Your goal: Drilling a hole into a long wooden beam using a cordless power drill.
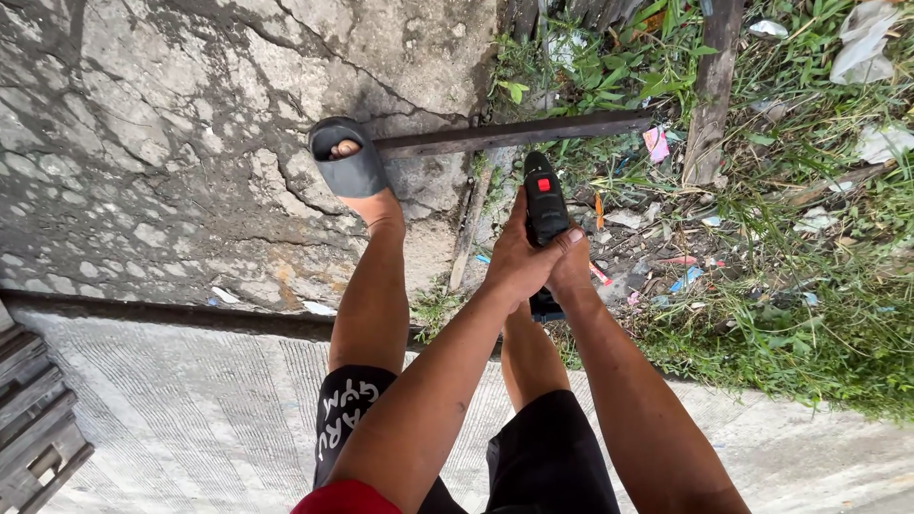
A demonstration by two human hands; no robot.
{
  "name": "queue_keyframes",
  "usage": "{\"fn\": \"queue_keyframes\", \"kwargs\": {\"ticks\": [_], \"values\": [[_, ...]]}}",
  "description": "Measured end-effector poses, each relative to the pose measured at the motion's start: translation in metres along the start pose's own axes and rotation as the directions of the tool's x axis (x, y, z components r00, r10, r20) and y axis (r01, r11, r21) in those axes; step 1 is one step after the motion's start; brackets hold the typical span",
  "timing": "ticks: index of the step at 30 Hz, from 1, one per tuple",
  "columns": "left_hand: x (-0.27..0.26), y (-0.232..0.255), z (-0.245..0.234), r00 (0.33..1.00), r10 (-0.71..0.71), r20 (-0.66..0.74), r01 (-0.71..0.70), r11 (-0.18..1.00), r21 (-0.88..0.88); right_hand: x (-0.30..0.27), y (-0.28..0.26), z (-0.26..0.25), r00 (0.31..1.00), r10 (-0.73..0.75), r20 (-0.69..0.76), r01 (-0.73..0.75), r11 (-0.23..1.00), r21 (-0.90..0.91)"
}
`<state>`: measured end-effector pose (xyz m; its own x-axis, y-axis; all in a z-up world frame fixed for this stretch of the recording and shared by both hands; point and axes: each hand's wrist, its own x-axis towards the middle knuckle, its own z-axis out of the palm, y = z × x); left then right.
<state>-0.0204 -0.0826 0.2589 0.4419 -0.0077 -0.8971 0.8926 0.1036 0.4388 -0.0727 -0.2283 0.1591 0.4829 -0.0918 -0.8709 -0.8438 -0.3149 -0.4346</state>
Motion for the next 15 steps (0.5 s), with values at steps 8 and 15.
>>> {"fn": "queue_keyframes", "kwargs": {"ticks": [8,15], "values": [[0.001,0.008,-0.002,0.999,-0.033,0.012,0.033,0.999,0.005,-0.013,-0.032,0.0,0.988,-0.155,0.022,0.152,0.912,-0.382],[0.001,0.013,-0.005,1.0,0.015,-0.002,-0.015,1.0,0.011,-0.011,-0.03,-0.001,0.994,-0.113,0.009,0.11,0.943,-0.315]]}}
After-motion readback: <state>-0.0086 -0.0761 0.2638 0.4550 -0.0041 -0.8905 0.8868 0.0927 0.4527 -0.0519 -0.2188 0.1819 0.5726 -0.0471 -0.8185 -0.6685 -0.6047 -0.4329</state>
